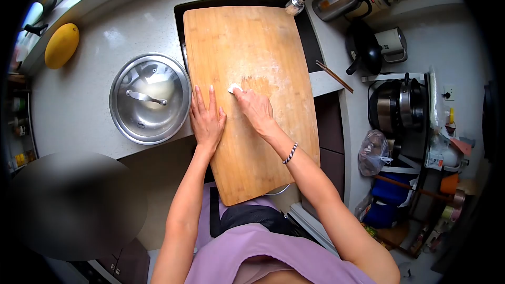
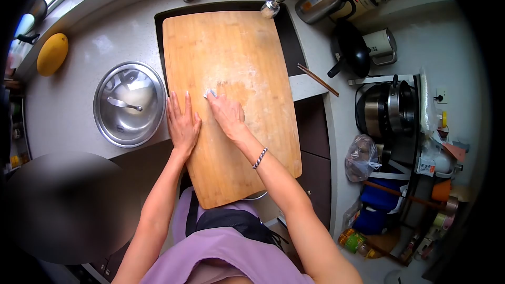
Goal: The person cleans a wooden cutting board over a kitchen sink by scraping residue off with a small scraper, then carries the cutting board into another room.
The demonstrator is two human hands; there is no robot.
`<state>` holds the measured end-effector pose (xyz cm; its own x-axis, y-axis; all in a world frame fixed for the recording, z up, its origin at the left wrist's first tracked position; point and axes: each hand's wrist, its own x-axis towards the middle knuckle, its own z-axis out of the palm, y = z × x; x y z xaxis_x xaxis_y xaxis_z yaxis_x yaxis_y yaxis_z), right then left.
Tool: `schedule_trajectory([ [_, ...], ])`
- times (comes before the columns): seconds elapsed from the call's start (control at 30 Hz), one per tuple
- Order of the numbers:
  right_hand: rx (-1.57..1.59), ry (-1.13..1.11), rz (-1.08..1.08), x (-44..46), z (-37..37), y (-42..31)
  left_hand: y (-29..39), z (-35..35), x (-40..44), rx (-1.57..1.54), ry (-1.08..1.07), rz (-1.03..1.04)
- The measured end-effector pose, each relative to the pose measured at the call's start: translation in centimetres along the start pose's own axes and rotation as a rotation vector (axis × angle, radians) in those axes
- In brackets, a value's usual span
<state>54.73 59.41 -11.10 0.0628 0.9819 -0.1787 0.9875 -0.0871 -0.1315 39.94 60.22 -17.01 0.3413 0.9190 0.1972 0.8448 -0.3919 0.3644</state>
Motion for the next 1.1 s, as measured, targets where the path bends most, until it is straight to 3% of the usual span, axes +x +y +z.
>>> schedule_trajectory([
  [0.13, 0.017, -0.08, -0.05, 0.5, -0.8, 0.5, -0.1, -0.1, 0.2, 0.005, -0.019, -0.003],
  [0.43, 0.043, 0.043, 0.149, 0.1, 0.4, -2.0, 0.0, -0.2, 0.5, -0.073, -0.053, -0.006],
  [0.97, 0.004, -0.083, -0.058, 0.5, -0.8, 1.9, -0.2, -0.3, 0.4, -0.08, -0.055, -0.011],
  [1.1, 0.005, 0.021, -0.185, 0.8, -0.9, 2.6, 0.0, -0.2, 0.3, -0.071, -0.043, -0.018],
])
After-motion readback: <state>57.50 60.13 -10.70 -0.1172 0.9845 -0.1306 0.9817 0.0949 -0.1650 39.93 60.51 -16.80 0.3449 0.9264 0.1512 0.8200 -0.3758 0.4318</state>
